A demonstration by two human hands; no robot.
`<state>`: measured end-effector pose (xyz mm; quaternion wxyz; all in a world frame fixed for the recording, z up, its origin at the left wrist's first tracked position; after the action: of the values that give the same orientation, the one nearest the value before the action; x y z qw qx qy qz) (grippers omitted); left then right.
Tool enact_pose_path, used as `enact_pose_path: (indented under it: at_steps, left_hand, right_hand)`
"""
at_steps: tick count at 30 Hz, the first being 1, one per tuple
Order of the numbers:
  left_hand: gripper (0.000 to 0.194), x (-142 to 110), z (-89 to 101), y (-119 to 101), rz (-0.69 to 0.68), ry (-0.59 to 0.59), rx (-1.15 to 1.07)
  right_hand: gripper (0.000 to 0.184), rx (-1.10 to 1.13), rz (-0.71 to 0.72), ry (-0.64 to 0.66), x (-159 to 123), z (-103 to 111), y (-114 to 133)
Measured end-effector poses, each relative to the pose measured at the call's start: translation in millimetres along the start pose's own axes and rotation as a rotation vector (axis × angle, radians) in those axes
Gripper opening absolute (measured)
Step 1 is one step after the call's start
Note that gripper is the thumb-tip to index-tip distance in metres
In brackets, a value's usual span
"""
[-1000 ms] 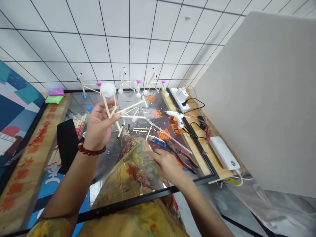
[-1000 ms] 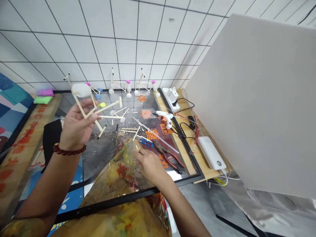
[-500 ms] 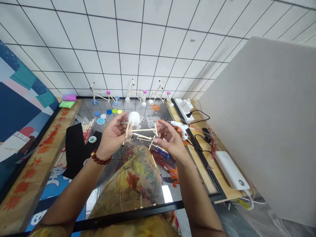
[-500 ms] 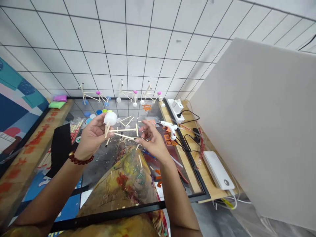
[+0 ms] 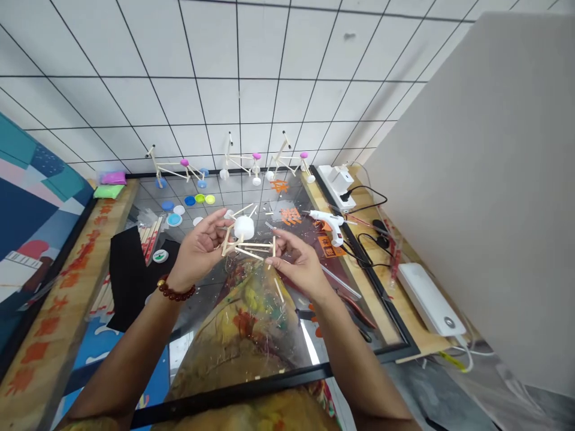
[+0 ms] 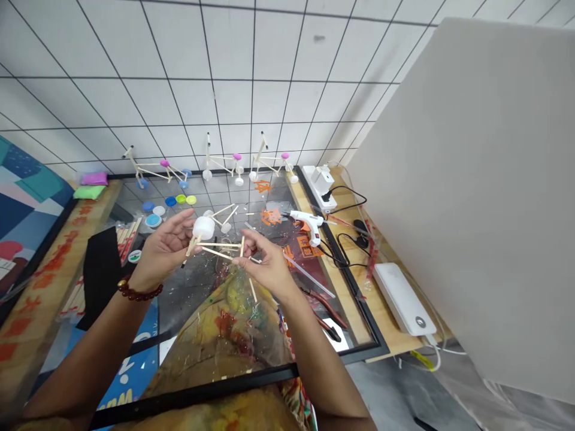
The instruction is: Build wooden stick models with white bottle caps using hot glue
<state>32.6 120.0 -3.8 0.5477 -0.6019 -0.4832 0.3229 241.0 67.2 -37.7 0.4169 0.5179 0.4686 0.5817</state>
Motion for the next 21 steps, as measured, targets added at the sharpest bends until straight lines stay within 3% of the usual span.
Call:
enact_pose_path:
  at_steps: [3, 7, 21]
  left_hand:
    - [0.074, 0.7, 1.8, -0.4, -0.003, -0.003, 0.01]
    - [0.076, 0.9, 3.1, -0.2, -0.011, 0.009, 0.025]
    - [0.078, -1.6, 1.1, 3.4, 0.0, -0.021, 0.009]
  right_hand:
    - [0.063, 0.062, -0.032, -0.001, 1.3, -0.9, -5.1]
    - [0.054, 0.089, -0.061, 0.008, 0.2, -1.4, -12.1]
    - [0.053, 0.084, -0.041, -0.017, -0.8, 0.1, -10.9]
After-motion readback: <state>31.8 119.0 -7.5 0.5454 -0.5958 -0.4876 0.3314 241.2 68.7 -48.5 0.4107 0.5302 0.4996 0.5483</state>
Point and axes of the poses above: each hand's wrist, its own x-axis towards the middle knuckle, its own z-axis out of the back of the hand, y = z × x, the point moved 6 cm from there along x, towards the middle knuckle, and after that the axes turned 5 degrees about y, right-handed, at the moved point
